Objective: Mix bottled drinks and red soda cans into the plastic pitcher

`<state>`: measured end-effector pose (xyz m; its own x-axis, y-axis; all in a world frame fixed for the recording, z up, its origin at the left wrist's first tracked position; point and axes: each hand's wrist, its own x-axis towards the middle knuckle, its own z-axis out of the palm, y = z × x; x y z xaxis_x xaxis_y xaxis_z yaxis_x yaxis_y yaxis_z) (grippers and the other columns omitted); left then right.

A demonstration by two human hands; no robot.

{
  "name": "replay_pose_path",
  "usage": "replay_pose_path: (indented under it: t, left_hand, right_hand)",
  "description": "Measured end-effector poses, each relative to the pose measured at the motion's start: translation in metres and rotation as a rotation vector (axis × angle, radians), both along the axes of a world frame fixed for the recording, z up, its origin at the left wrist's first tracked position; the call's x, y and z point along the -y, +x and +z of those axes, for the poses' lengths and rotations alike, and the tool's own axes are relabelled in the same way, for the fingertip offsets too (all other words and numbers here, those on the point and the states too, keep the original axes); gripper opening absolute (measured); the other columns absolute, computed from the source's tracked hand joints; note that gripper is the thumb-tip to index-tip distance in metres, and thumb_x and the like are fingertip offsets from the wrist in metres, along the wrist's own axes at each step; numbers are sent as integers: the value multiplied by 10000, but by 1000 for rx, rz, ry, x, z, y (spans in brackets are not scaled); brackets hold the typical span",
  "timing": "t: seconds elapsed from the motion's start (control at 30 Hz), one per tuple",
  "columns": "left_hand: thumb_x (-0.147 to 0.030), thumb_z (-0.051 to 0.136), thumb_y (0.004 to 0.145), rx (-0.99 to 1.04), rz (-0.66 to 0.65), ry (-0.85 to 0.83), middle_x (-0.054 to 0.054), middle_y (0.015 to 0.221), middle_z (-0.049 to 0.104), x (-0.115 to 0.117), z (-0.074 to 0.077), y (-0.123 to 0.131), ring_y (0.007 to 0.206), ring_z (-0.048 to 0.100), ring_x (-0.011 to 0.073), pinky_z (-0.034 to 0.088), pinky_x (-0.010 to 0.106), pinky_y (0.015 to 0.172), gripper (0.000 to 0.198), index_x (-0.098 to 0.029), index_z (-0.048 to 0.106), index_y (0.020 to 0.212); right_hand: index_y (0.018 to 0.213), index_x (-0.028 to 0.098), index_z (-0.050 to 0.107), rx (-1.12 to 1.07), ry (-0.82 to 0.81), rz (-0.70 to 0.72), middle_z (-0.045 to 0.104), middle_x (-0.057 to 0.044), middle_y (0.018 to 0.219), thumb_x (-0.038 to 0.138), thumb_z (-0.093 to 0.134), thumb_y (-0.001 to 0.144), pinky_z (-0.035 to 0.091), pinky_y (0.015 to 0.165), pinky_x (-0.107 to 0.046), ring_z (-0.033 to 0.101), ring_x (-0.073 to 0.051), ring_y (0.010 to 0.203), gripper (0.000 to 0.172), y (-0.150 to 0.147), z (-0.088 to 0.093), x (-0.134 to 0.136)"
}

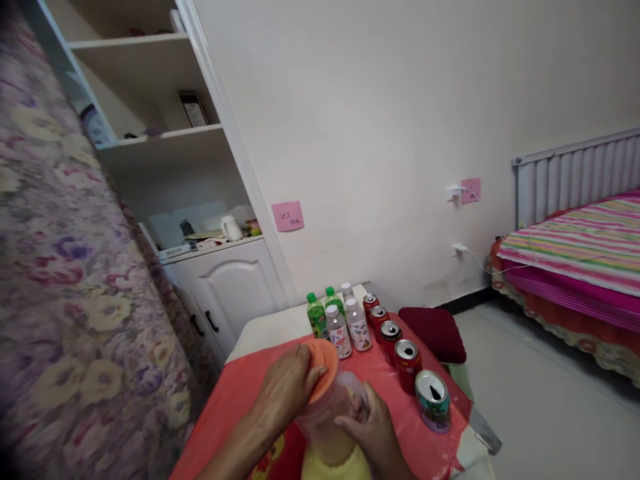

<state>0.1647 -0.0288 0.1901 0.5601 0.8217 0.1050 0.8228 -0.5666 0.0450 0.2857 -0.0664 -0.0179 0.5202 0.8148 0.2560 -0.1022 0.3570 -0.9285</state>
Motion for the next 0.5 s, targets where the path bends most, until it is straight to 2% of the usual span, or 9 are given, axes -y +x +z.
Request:
replay_pose_path:
  t: [0.07, 0.13, 0.2, 0.23, 0.3, 0.37, 0.43, 0.5]
  left_hand:
    - [-354, 476, 947, 5, 6, -7, 209, 1075, 734, -2, 1, 0, 1047, 698, 355, 516, 439, 871, 322, -109, 661, 1046]
    - [-374, 475, 950, 11, -22, -22, 184, 1061, 743, -5, 4, -2, 1021, 707, 337, 530, 436, 874, 331, -118, 665, 1037]
    - [-394, 539, 929, 37, -113, -41, 150, 1194, 717, -9, 7, -9, 1127, 671, 295, 515, 405, 971, 330, -148, 664, 1108]
    - [-410, 592, 903, 56, -171, -67, 142, 1326, 664, -12, 9, -13, 1240, 615, 283, 478, 397, 1057, 388, -164, 645, 1199]
    - [-453, 708, 825, 95, -264, -176, 141, 1584, 451, -20, 10, -21, 1463, 415, 284, 335, 417, 1218, 678, -192, 519, 1421]
    - [-501, 767, 764, 128, -297, -336, 149, 1693, 264, -30, 10, -29, 1562, 245, 299, 219, 455, 1283, 917, -193, 381, 1537]
    - [-509, 772, 757, 157, -295, -446, 145, 1705, 239, -39, 8, -35, 1574, 222, 296, 193, 452, 1295, 929, -189, 386, 1539]
    - [-456, 746, 791, 205, -299, -451, 150, 1682, 298, -45, 6, -37, 1554, 278, 284, 213, 431, 1289, 808, -171, 460, 1490]
  right_hand:
    - [691, 232, 486, -5, 3, 14, 454, 86, 638, 323, 833, 581, 382, 560, -240, 421, -131, 606, 375, 0, -2, -1]
    - [708, 227, 502, 1, -6, 10, 454, 85, 643, 321, 829, 578, 385, 566, -241, 419, -131, 614, 364, 1, -4, -2]
    - [723, 222, 522, 14, -22, -6, 459, 83, 643, 311, 826, 573, 387, 568, -242, 420, -133, 619, 351, 3, -5, -2]
    - [736, 220, 536, 17, -23, -8, 468, 80, 646, 308, 827, 570, 391, 569, -243, 425, -136, 622, 347, 3, -6, -1]
    - [769, 216, 563, 11, -11, 6, 491, 74, 657, 305, 835, 569, 410, 580, -249, 439, -142, 633, 349, 4, -5, 0]
    - [823, 210, 590, -18, 11, 27, 527, 63, 685, 297, 843, 572, 437, 607, -258, 468, -151, 651, 366, 4, -4, 1]
    - [891, 203, 613, -61, 33, 45, 567, 50, 717, 291, 847, 571, 457, 626, -266, 504, -162, 671, 406, 3, -2, 2]
    - [876, 202, 614, -89, 44, 42, 557, 58, 693, 290, 849, 553, 446, 597, -258, 501, -157, 646, 409, 1, -1, 2]
